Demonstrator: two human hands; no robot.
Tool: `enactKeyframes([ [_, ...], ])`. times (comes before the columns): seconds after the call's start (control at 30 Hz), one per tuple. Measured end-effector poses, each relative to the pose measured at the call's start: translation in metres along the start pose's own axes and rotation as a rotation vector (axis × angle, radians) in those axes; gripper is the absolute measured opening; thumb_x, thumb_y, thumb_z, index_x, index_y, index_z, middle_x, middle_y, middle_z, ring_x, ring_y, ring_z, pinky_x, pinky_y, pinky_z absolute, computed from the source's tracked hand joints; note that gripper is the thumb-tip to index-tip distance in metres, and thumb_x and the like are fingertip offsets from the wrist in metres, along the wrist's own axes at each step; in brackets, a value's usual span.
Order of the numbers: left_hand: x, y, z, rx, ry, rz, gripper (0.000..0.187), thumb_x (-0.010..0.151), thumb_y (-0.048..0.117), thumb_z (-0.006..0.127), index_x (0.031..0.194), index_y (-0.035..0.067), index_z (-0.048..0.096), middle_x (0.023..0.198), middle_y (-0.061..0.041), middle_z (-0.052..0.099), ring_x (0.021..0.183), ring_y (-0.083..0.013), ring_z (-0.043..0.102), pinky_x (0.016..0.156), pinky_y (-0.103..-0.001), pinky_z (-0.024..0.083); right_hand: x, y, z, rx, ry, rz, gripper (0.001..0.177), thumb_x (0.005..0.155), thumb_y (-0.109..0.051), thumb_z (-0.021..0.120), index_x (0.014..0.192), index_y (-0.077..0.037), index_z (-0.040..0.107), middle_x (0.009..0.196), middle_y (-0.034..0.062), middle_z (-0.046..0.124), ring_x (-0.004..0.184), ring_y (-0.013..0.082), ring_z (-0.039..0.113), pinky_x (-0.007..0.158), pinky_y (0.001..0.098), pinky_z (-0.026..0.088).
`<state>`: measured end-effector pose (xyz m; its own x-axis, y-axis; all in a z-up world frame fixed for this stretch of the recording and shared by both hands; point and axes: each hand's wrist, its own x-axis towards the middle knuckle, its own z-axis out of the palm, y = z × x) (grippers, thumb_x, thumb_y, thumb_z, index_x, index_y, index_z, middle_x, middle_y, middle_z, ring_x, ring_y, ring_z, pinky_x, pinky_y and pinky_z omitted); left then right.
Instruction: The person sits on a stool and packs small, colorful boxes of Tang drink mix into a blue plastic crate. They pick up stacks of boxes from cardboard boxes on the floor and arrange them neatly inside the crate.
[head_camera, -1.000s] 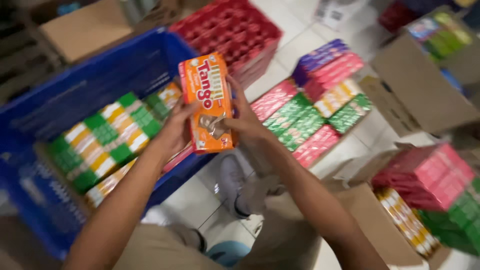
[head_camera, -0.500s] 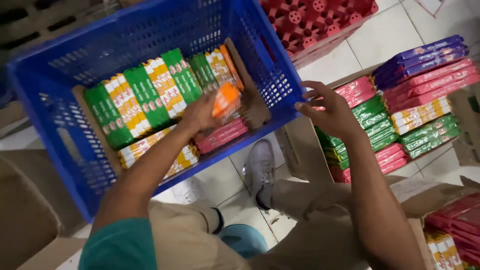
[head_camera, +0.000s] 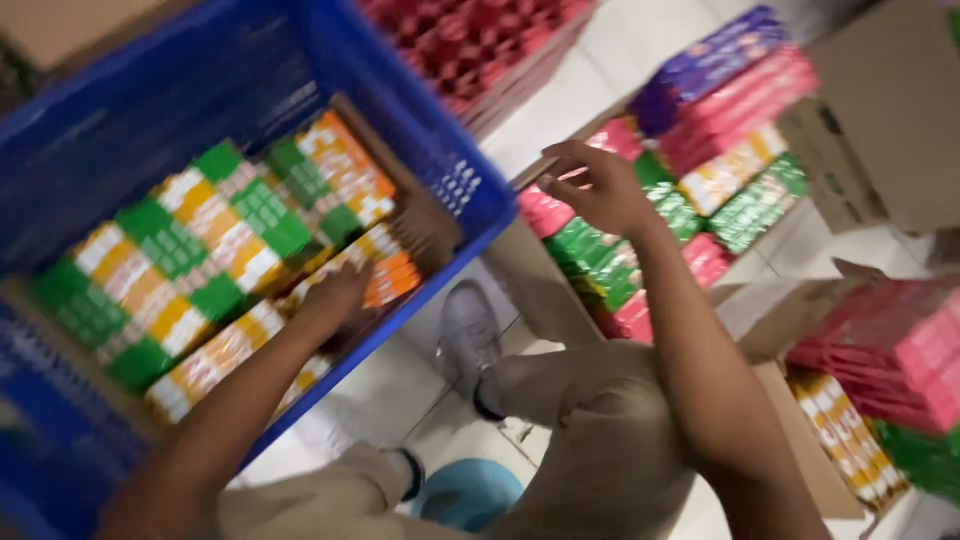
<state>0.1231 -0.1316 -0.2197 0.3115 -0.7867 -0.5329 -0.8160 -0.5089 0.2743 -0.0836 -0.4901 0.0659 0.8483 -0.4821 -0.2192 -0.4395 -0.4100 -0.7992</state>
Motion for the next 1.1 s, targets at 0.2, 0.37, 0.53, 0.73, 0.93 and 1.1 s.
enactKeyframes([
  [0.2,-0.011,0.065,-0.113,-0.612,0.403,0.068,0.036,0.103,0.03,0.058,0.134,0.014,0.064,0.125,-0.018,0.065,0.111,-0.0395,0.069,0.096,-0.048,0.055,0.007,0.077,-0.052,-0.366,0.651,-0.116,0.025,0.075,-0.033,0.089,0.09,-0.021,0.072,0.074,0.0033,0.063,0.083,0.0308,0.068,0.079,0.0439,0.055],
  [0.37,-0.043,0.172,-0.174,-0.301,0.694,0.453,0.055,0.094,0.03,0.07,0.142,0.005,0.059,0.136,-0.024,0.058,0.123,-0.045,0.061,0.101,-0.051,0.053,-0.003,0.096,-0.079,-0.367,0.931,0.188,0.047,0.083,-0.043,0.082,0.122,-0.026,0.064,0.134,0.012,0.049,0.127,0.045,0.05,0.091,0.0643,0.054],
  [0.53,-0.029,0.196,-0.159,0.048,0.636,0.528,0.081,0.088,0.037,0.07,0.158,0.008,0.041,0.146,-0.025,0.053,0.131,-0.0433,0.057,0.103,-0.052,0.053,-0.011,0.088,-0.095,-0.453,0.742,0.279,0.071,0.1,-0.052,0.064,0.16,-0.027,0.037,0.165,0.0169,0.031,0.152,0.0533,0.02,0.108,0.0774,0.038],
  [0.73,-0.036,0.201,-0.159,0.21,0.628,0.411,0.097,0.08,0.049,0.073,0.163,0.017,0.034,0.146,-0.018,0.056,0.128,-0.0362,0.061,0.094,-0.047,0.058,-0.016,0.085,-0.103,-0.503,0.645,0.384,0.073,0.1,-0.064,0.053,0.162,-0.031,0.033,0.156,0.008,0.041,0.149,0.0461,0.028,0.113,0.0718,0.035],
  [0.93,-0.043,0.204,-0.162,0.256,0.52,0.308,0.094,0.085,0.054,0.066,0.166,0.021,0.029,0.145,-0.014,0.056,0.127,-0.0352,0.062,0.09,-0.048,0.061,0.003,0.139,-0.098,-0.337,0.995,0.476,0.05,0.092,-0.073,0.062,0.115,-0.028,0.064,0.121,0.0109,0.046,0.116,0.0534,0.058,0.085,0.0606,0.057],
  [1.1,-0.043,0.205,-0.159,0.295,0.51,0.274,0.096,0.084,0.055,0.065,0.166,0.021,0.028,0.144,-0.014,0.056,0.127,-0.0354,0.061,0.09,-0.048,0.061,0.002,0.148,-0.106,-0.039,1.089,0.475,0.049,0.081,-0.051,0.078,0.113,-0.023,0.054,0.144,0.0267,0.034,0.115,0.0558,0.064,0.094,0.055,0.058],
])
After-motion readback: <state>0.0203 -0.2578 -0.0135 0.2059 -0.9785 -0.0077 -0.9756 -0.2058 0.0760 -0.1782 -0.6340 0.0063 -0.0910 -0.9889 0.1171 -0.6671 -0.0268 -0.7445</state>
